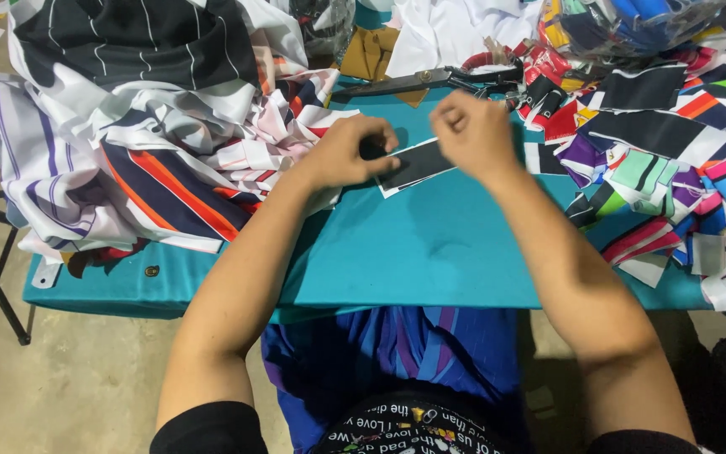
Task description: Folding and organizing small scraps of patterned fabric on a work surface.
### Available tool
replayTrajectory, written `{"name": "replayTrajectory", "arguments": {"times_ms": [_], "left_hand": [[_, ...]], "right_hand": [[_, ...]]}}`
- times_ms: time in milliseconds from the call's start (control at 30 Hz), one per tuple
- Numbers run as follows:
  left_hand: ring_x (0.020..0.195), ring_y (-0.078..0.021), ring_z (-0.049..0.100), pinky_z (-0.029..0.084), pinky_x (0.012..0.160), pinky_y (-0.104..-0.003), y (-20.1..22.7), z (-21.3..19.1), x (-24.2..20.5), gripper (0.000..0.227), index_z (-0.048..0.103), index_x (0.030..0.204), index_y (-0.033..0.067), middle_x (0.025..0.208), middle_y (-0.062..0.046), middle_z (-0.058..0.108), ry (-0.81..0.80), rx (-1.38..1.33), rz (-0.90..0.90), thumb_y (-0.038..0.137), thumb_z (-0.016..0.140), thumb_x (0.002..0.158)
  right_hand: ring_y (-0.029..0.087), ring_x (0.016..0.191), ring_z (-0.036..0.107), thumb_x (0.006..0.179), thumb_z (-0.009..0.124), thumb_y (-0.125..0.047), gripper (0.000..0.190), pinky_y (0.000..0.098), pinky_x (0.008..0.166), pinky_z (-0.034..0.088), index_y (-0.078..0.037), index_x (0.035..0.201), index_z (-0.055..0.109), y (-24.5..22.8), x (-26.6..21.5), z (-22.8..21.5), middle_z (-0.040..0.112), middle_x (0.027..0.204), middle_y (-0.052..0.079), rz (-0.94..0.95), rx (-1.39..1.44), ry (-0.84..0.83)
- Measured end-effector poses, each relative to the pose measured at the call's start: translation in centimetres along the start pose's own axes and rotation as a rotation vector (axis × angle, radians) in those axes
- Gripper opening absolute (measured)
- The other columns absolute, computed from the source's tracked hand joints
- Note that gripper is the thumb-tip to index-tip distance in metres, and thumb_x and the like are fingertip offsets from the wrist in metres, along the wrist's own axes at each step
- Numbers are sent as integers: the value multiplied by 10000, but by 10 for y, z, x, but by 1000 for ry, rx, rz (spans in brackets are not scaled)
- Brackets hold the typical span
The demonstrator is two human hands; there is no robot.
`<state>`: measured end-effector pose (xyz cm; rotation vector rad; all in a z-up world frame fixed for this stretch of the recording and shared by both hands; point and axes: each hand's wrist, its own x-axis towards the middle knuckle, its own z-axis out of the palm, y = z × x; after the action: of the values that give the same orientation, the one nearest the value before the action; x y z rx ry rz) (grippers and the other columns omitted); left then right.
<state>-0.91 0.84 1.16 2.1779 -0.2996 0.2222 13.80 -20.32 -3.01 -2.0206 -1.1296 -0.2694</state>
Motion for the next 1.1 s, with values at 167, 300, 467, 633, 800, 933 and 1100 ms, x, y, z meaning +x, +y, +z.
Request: {"name": "replayTrajectory", "arguments": {"times_ms": [167, 300, 467, 633, 800, 933, 1100], "left_hand": [[905, -409, 666, 502, 877, -487, 1, 2, 1, 257, 714, 958, 68, 879, -180, 708, -46, 111, -12, 171, 837, 757], [940, -388, 667, 495, 900, -473, -2, 4, 0, 306, 720, 1017, 80, 918, -161, 718, -35, 116, -34, 182, 844, 757], [986, -372, 645, 488, 914, -458, -7, 14, 3, 350, 725, 1121, 56, 995, -169, 710, 11, 165, -5, 260, 816, 851], [1010, -352, 610, 469, 916, -450, -13, 22, 3, 364, 748, 1093, 77, 1032, -144, 675, 19, 254, 57, 292, 851, 817], [979, -365, 648, 482, 908, -460, -16, 17, 2, 215, 731, 1000, 100, 968, -132, 715, 41, 16, 47, 236, 802, 850], [1107, -389, 687, 410, 1081, -485, -7, 14, 2, 712, 567, 1399, 28, 1100, -161, 758, -7, -62, 28, 322, 874, 827], [1035, -423, 680, 372, 1117, -548, -10, 30, 2, 307, 756, 1074, 61, 946, -159, 749, -30, -152, 83, 233, 854, 840]], "right_hand": [[326, 672, 704, 946, 754, -164, 152, 371, 595, 539, -25, 886, 738, -5, 7, -47, 701, 683, 46, 210, -115, -196], [386, 797, 725, 869, 775, -263, 252, 501, 695, 553, -17, 919, 751, -20, 11, -56, 754, 824, 126, 306, -111, -390], [321, 758, 716, 778, 742, -159, 120, 449, 674, 554, -94, 878, 729, 2, 4, -39, 712, 738, 77, 176, -104, -386], [286, 782, 684, 820, 727, 11, 171, 364, 635, 550, -61, 975, 735, -22, 6, -42, 691, 794, 151, 66, 237, -354], [213, 1029, 662, 886, 741, 22, 287, 319, 832, 592, -32, 1167, 762, -39, 10, -51, 718, 1003, 141, 119, 619, -381], [246, 1052, 659, 889, 751, 28, 312, 354, 866, 592, 6, 1201, 746, -58, 16, -58, 716, 1030, 180, 84, 630, -432], [272, 1046, 679, 903, 748, 32, 304, 400, 865, 607, 9, 1206, 740, -80, 16, -62, 731, 1036, 204, 23, 619, -477]]}}
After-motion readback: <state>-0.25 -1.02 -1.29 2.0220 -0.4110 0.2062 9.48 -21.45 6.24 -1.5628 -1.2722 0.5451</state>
